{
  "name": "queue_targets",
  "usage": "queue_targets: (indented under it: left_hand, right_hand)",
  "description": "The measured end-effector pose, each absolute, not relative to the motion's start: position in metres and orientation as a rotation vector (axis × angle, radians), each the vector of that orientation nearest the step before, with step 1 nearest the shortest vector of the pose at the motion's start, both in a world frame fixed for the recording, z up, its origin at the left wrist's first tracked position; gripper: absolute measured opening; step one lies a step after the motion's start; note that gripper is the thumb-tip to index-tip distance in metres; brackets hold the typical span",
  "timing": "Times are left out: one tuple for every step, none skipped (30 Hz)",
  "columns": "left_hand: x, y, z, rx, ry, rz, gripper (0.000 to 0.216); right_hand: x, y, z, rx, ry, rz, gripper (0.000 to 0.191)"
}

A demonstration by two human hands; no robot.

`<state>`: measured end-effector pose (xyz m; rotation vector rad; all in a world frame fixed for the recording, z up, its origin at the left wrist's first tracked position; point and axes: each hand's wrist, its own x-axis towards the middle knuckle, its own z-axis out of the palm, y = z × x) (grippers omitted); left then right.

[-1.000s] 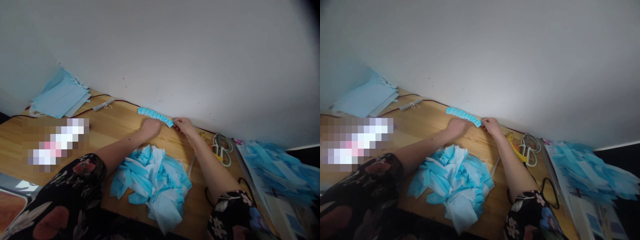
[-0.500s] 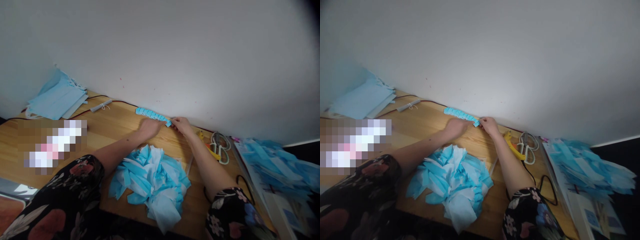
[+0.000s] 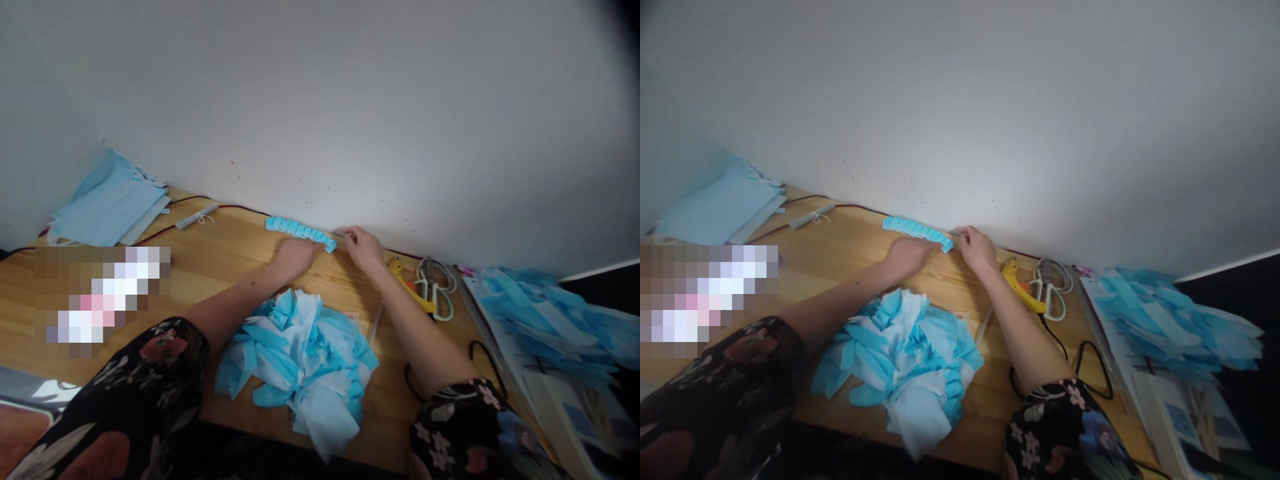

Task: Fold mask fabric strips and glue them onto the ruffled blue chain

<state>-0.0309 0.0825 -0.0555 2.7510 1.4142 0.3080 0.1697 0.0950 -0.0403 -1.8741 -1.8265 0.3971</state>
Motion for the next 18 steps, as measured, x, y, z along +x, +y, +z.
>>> queue_targets:
  left_hand:
    - [-0.031, 0.082, -0.055, 2.754, 1.411, 0.310, 0.042]
    - [-0.031, 0.082, -0.055, 2.757, 1.408, 0.310, 0.041]
    - [-0.031, 0.082, -0.054, 2.758, 1.407, 0.309, 0.041]
    - [-0.031, 0.081, -0.054, 2.757, 1.406, 0.310, 0.041]
    - [-0.031, 0.081, -0.055, 2.756, 1.405, 0.315, 0.041]
    - [-0.031, 0.082, -0.055, 2.754, 1.402, 0.328, 0.041]
    - [-0.031, 0.082, -0.056, 2.751, 1.399, 0.346, 0.042]
    - [-0.031, 0.082, -0.056, 2.744, 1.398, 0.365, 0.042]
    - [-0.031, 0.083, -0.057, 2.729, 1.408, 0.381, 0.042]
    - [-0.032, 0.084, -0.058, 2.705, 1.426, 0.394, 0.042]
    - [-0.032, 0.084, -0.058, 2.672, 1.452, 0.403, 0.041]
    - [-0.033, 0.085, -0.058, 2.635, 1.482, 0.416, 0.040]
    - [-0.033, 0.085, -0.057, 2.600, 1.507, 0.430, 0.040]
    - [-0.034, 0.086, -0.057, 2.571, 1.526, 0.447, 0.040]
    - [-0.034, 0.086, -0.056, 2.550, 1.536, 0.462, 0.040]
    - [-0.034, 0.086, -0.055, 2.535, 1.542, 0.472, 0.040]
    - [-0.035, 0.086, -0.054, 2.525, 1.546, 0.474, 0.040]
    - [-0.034, 0.086, -0.053, 2.516, 1.552, 0.470, 0.040]
  right_hand:
    - [0.168, 0.091, -0.039, -1.824, -1.901, 0.308, 0.029]
    - [0.166, 0.089, -0.038, -1.760, -1.984, 0.245, 0.032]
    - [0.163, 0.087, -0.037, -1.693, -2.063, 0.218, 0.034]
    - [0.161, 0.085, -0.038, -1.637, -2.123, 0.223, 0.037]
    - [0.159, 0.085, -0.039, -1.602, -2.165, 0.236, 0.040]
    - [0.157, 0.085, -0.040, -1.589, -2.188, 0.248, 0.042]
    - [0.155, 0.086, -0.041, -1.594, -2.200, 0.258, 0.044]
    - [0.154, 0.088, -0.043, -1.611, -2.205, 0.262, 0.045]
    - [0.154, 0.089, -0.044, -1.635, -2.208, 0.263, 0.045]
    - [0.153, 0.090, -0.045, -1.662, -2.211, 0.261, 0.045]
    - [0.153, 0.091, -0.046, -1.685, -2.217, 0.258, 0.046]
    - [0.153, 0.091, -0.047, -1.704, -2.227, 0.255, 0.046]
    - [0.152, 0.091, -0.047, -1.718, -2.238, 0.249, 0.046]
    - [0.151, 0.090, -0.047, -1.729, -2.247, 0.239, 0.047]
    - [0.150, 0.089, -0.047, -1.737, -2.258, 0.224, 0.047]
    - [0.149, 0.089, -0.047, -1.745, -2.269, 0.207, 0.047]
    - [0.148, 0.088, -0.046, -1.751, -2.275, 0.194, 0.047]
    - [0.148, 0.088, -0.045, -1.756, -2.274, 0.190, 0.047]
